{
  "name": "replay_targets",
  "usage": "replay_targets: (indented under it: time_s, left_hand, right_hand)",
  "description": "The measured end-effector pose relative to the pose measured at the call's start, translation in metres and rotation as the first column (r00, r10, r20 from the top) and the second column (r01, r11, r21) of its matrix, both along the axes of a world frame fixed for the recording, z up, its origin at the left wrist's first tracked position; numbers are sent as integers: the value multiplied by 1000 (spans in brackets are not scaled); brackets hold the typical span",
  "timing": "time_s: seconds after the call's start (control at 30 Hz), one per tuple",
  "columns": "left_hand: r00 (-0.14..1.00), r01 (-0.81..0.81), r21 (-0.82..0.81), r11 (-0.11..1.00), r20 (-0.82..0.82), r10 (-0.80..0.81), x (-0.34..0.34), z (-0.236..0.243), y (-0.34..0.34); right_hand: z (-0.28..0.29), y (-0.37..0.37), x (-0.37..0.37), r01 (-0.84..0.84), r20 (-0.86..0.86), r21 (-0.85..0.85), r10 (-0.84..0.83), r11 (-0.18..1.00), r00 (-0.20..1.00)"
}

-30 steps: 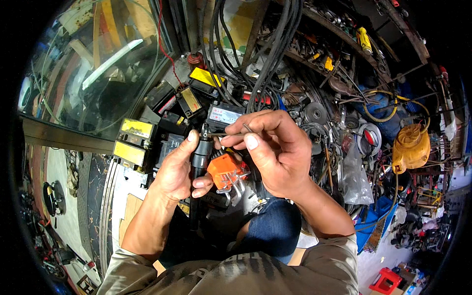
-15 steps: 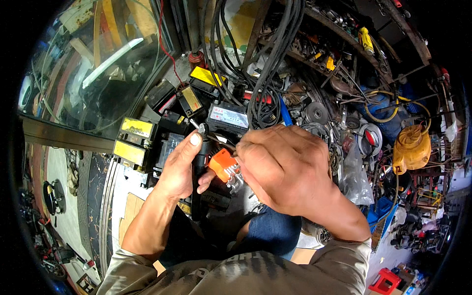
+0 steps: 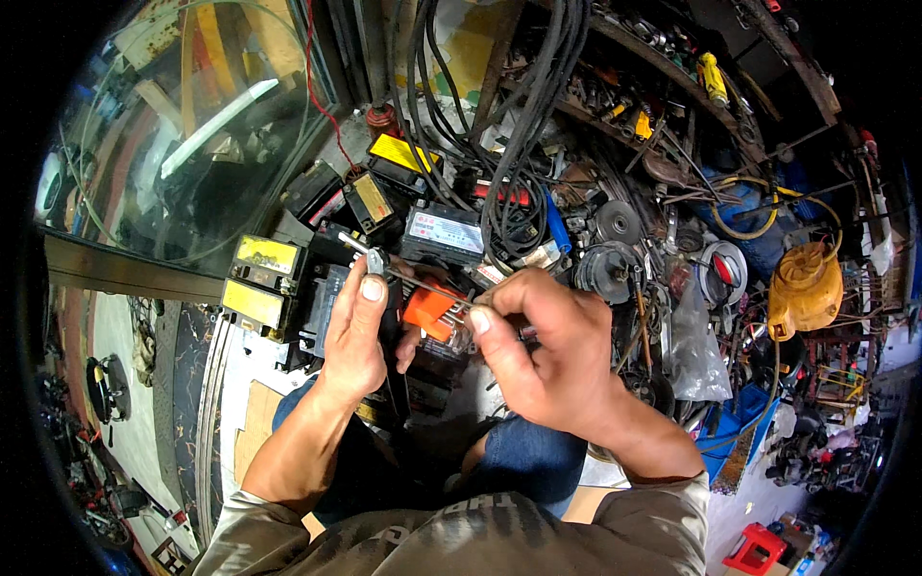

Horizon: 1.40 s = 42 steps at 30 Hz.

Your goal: The person removes a black electrical component from a scooter frame, takes it to a cluttered workbench to manipulate wires and a screw with a small tool, and then re-attaches the part to the handlebar.

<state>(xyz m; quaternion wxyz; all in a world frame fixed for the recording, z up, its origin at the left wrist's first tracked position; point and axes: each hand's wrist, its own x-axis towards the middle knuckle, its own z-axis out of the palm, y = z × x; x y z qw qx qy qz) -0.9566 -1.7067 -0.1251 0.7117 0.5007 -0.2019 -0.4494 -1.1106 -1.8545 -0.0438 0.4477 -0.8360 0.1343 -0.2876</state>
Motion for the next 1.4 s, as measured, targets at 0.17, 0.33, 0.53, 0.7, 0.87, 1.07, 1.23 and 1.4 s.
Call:
replay_targets:
  time_s: [0.17, 0.33, 0.53, 0.7, 0.87, 1.07, 1.23, 1.4]
  left_hand:
    - [978, -59, -61, 996, 195, 69, -1, 1, 2]
    - [859, -112, -240, 964, 465, 215, 7, -10, -6]
    - [917, -252, -122, 960, 286, 277, -5, -4, -18]
    - [939, -335, -22, 942, 80, 336, 2, -6, -14]
    - [969, -246, 3, 969, 32, 246, -2, 0, -11]
    - [987, -158, -18, 987, -1, 158, -8, -5, -20]
    - [983, -168, 83, 982, -59, 173, -5, -13, -17]
    - [988, -32, 70, 997, -146, 42, -5, -6, -25]
  right_hand:
    - [-10, 6, -3, 34, -25, 693, -23, 720, 999]
    - [-18, 8, -8, 18, -11, 988, -44, 155, 999]
    - [-27, -12, -19, -114, 140, 984, -198, 134, 970]
    - [-9, -66, -25, -21, 228, 849, -331, 528, 916]
    - [27, -174, -3, 221, 372, 640, -548, 736, 749]
    - [88, -319, 63, 37, 369, 839, -617, 543, 695]
    - [118, -384, 107, -217, 533, 828, -603, 517, 593]
    - [94, -414, 45, -348, 662, 691, -361, 633, 657]
